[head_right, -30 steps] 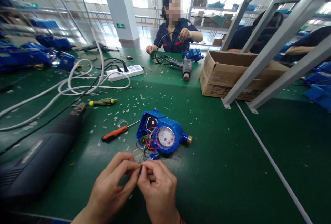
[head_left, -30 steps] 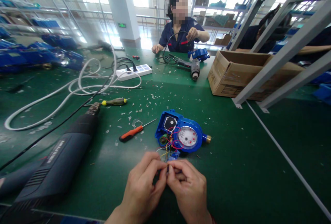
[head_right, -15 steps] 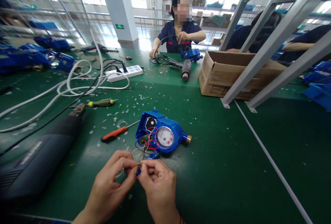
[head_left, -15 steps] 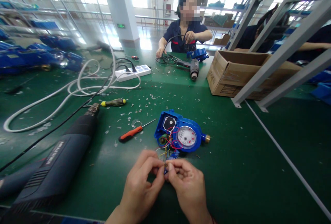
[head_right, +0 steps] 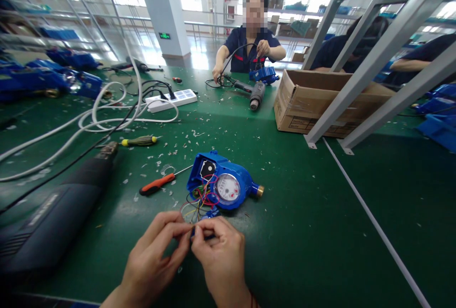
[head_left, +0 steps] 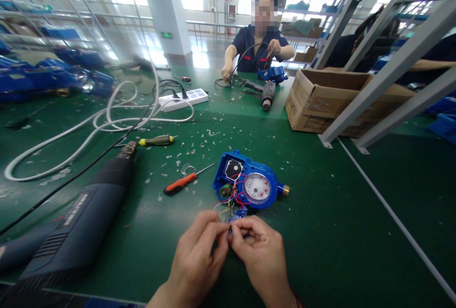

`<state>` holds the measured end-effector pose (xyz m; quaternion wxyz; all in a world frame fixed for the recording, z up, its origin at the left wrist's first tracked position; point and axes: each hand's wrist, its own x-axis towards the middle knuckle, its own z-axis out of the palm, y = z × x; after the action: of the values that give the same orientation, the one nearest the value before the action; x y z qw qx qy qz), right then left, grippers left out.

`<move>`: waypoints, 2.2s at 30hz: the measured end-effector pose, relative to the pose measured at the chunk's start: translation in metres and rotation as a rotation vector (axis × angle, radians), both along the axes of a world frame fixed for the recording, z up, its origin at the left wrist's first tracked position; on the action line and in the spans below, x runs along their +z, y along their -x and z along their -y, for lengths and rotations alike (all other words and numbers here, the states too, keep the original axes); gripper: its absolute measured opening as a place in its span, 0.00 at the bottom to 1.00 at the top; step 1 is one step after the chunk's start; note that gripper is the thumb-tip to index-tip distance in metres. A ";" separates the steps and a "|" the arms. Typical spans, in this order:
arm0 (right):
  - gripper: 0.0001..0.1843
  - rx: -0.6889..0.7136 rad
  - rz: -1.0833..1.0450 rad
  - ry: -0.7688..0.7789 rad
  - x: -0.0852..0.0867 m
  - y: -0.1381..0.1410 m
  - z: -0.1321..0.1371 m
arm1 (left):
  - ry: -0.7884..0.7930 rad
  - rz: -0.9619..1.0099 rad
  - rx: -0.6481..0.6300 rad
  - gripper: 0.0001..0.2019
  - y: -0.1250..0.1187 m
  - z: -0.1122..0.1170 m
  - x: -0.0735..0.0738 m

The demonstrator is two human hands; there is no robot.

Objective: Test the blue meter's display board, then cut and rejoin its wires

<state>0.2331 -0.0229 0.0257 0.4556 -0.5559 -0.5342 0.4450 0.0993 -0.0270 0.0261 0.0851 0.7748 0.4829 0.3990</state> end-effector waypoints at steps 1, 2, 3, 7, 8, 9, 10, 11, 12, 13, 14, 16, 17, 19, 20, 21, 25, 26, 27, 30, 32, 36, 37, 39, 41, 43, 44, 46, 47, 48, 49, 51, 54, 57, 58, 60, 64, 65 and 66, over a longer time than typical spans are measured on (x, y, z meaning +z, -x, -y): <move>0.07 -0.007 -0.020 0.019 0.000 0.001 0.000 | -0.009 -0.002 0.005 0.07 0.000 0.000 0.000; 0.07 -0.013 -0.047 0.044 0.000 0.002 -0.001 | -0.020 -0.003 0.013 0.07 -0.001 0.000 -0.001; 0.07 -0.019 -0.081 0.071 0.000 0.003 -0.001 | -0.029 -0.003 0.022 0.07 -0.001 -0.001 -0.001; 0.08 -0.020 -0.243 0.168 -0.003 0.005 -0.003 | -0.012 0.017 0.036 0.06 0.000 -0.001 0.001; 0.09 -0.015 -0.271 0.189 -0.003 0.005 -0.003 | 0.008 0.027 0.030 0.06 0.001 -0.001 0.001; 0.11 -0.008 -0.292 0.207 -0.004 0.005 -0.003 | 0.030 0.040 0.026 0.06 0.002 -0.001 0.002; 0.12 -0.004 -0.302 0.219 -0.004 0.004 -0.003 | 0.055 0.060 0.029 0.05 0.003 -0.002 0.002; 0.13 -0.004 -0.296 0.218 -0.004 0.002 -0.002 | 0.087 0.088 0.036 0.05 0.005 -0.002 0.002; 0.13 -0.007 -0.271 0.201 -0.005 0.000 0.000 | 0.126 0.122 0.049 0.04 0.006 -0.003 0.002; 0.13 -0.015 -0.229 0.166 -0.005 -0.002 0.002 | 0.174 0.157 0.059 0.04 0.008 -0.003 0.003; 0.12 -0.025 -0.173 0.117 -0.005 -0.005 0.004 | 0.222 0.188 0.065 0.03 0.010 -0.004 0.003; 0.12 -0.027 -0.037 0.000 -0.008 -0.010 0.011 | 0.289 0.219 0.053 0.03 0.014 -0.006 0.004; 0.13 -0.001 0.030 -0.062 -0.010 -0.012 0.015 | 0.298 0.223 0.036 0.03 0.016 -0.007 0.004; 0.17 0.105 0.137 -0.181 -0.015 -0.016 0.021 | 0.287 0.255 0.038 0.04 0.021 -0.008 0.005; 0.19 0.167 0.178 -0.232 -0.018 -0.017 0.024 | 0.295 0.299 0.083 0.06 0.024 -0.009 0.005; 0.21 0.216 0.211 -0.275 -0.021 -0.017 0.025 | 0.322 0.364 0.156 0.07 0.026 -0.010 0.004; 0.15 0.263 0.300 -0.340 -0.025 -0.019 0.026 | 0.593 0.626 0.381 0.14 0.033 -0.012 -0.002; 0.10 0.272 0.323 -0.329 -0.024 -0.020 0.025 | 0.676 0.667 0.335 0.15 0.033 -0.011 -0.004; 0.08 0.278 0.344 -0.313 -0.023 -0.021 0.023 | 0.756 0.705 0.258 0.15 0.033 -0.011 -0.007; 0.09 0.254 0.387 -0.273 -0.017 -0.021 0.019 | 0.930 0.834 0.036 0.19 0.028 -0.010 -0.013; 0.08 0.209 0.376 -0.266 -0.014 -0.019 0.016 | 0.969 0.875 0.003 0.17 0.023 -0.010 -0.013; 0.06 0.140 0.328 -0.262 -0.009 -0.008 0.009 | 0.971 0.908 0.023 0.11 0.020 -0.010 -0.010; 0.06 0.134 0.328 -0.265 -0.008 -0.005 0.007 | 0.969 0.924 0.018 0.12 0.020 -0.010 -0.010; 0.07 0.141 0.342 -0.271 -0.006 0.000 0.004 | 0.975 0.956 0.010 0.12 0.021 -0.010 -0.011; 0.08 0.148 0.367 -0.271 -0.006 0.004 0.000 | 0.972 0.980 0.011 0.11 0.022 -0.009 -0.012; 0.08 0.154 0.391 -0.251 -0.005 0.007 -0.003 | 0.949 0.988 0.020 0.10 0.022 -0.008 -0.013; 0.07 0.157 0.400 -0.238 -0.005 0.008 -0.005 | 0.934 0.988 0.026 0.10 0.022 -0.008 -0.013; 0.07 0.169 0.408 -0.221 -0.006 0.008 -0.007 | 0.904 0.976 0.048 0.10 0.022 -0.006 -0.013; 0.07 0.176 0.409 -0.220 -0.006 0.009 -0.008 | 0.889 0.964 0.060 0.11 0.022 -0.006 -0.013; 0.07 0.180 0.407 -0.224 -0.006 0.008 -0.008 | 0.872 0.949 0.071 0.10 0.023 -0.005 -0.013; 0.07 0.183 0.401 -0.228 -0.006 0.008 -0.009 | 0.855 0.935 0.083 0.10 0.023 -0.005 -0.014; 0.07 0.186 0.382 -0.226 -0.006 0.008 -0.009 | 0.824 0.919 0.098 0.09 0.024 -0.005 -0.015; 0.07 0.187 0.351 -0.203 -0.004 0.007 -0.010 | 0.812 0.919 0.105 0.08 0.025 -0.005 -0.016; 0.07 0.186 0.343 -0.188 -0.002 0.007 -0.009 | 0.814 0.926 0.096 0.08 0.024 -0.005 -0.016; 0.06 0.187 0.350 -0.191 -0.002 0.007 -0.009 | 0.816 0.932 0.093 0.08 0.023 -0.005 -0.016; 0.06 0.188 0.371 -0.202 -0.002 0.008 -0.009 | 0.826 0.947 0.092 0.08 0.022 -0.005 -0.015; 0.07 0.187 0.392 -0.224 -0.003 0.008 -0.008 | 0.834 0.974 0.079 0.08 0.021 -0.006 -0.015; 0.07 0.186 0.391 -0.224 -0.004 0.008 -0.008 | 0.836 0.975 0.073 0.08 0.021 -0.006 -0.015; 0.07 0.185 0.390 -0.224 -0.004 0.008 -0.008 | 0.840 0.973 0.063 0.08 0.022 -0.006 -0.016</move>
<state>0.2250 -0.0144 0.0220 0.3600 -0.5262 -0.7065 0.3072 0.0774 -0.0210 0.0105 0.5788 0.3912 0.5269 0.4841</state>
